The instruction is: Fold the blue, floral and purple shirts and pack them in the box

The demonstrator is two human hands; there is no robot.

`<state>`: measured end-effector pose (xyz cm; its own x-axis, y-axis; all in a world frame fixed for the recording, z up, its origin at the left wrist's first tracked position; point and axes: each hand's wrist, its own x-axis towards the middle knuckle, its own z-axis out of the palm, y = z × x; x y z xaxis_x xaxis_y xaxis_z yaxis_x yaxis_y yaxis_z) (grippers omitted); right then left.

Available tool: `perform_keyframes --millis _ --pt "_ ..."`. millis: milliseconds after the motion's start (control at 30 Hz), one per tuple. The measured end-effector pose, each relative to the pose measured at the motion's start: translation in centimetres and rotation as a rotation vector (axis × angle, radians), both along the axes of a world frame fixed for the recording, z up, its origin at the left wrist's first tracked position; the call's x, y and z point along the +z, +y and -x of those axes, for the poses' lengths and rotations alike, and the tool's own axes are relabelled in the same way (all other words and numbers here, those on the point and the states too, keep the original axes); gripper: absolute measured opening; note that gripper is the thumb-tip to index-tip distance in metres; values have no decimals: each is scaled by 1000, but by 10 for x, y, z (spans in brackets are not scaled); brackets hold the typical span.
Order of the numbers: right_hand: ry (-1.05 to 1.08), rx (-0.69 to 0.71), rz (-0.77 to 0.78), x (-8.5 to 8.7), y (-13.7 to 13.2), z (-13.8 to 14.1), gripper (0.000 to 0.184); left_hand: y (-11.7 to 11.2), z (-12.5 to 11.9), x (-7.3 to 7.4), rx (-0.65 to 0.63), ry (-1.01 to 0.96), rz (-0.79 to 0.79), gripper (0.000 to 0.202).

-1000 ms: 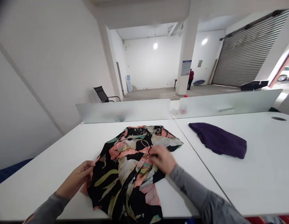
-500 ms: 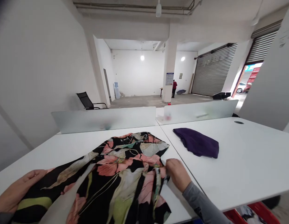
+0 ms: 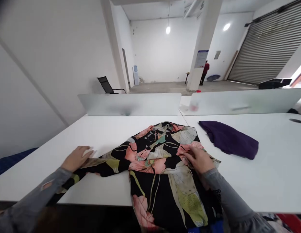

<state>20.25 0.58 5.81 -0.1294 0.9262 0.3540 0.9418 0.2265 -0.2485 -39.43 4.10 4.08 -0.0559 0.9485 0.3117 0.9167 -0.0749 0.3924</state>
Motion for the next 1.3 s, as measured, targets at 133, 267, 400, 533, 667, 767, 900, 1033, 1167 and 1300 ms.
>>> perform_keyframes --millis 133,267,400,533,667,767,900,1033,1167,1300 --pt "-87 240 46 -17 -3 49 26 8 -75 -6 -120 182 41 38" --pt "-131 257 28 -22 -15 55 22 22 -119 -7 -105 206 140 32" --pt "115 327 -16 0 -28 40 23 35 -120 -4 -49 143 183 19" --pt "276 272 78 11 -49 37 28 36 -96 -1 93 73 146 24" --pt "333 417 432 4 -67 46 30 34 -60 -3 180 -5 128 20" --pt "385 384 480 3 -62 42 33 32 -35 -6 258 -79 114 22" --pt "241 103 101 -2 -22 35 48 27 -23 -10 259 -145 100 28" --pt "91 198 56 -18 30 55 45 21 -35 -13 72 -157 151 34" --pt "172 141 23 -12 70 53 31 14 -32 -11 57 -24 139 32" --pt "313 -394 -334 11 85 -31 31 6 -8 -16 136 64 149 31"
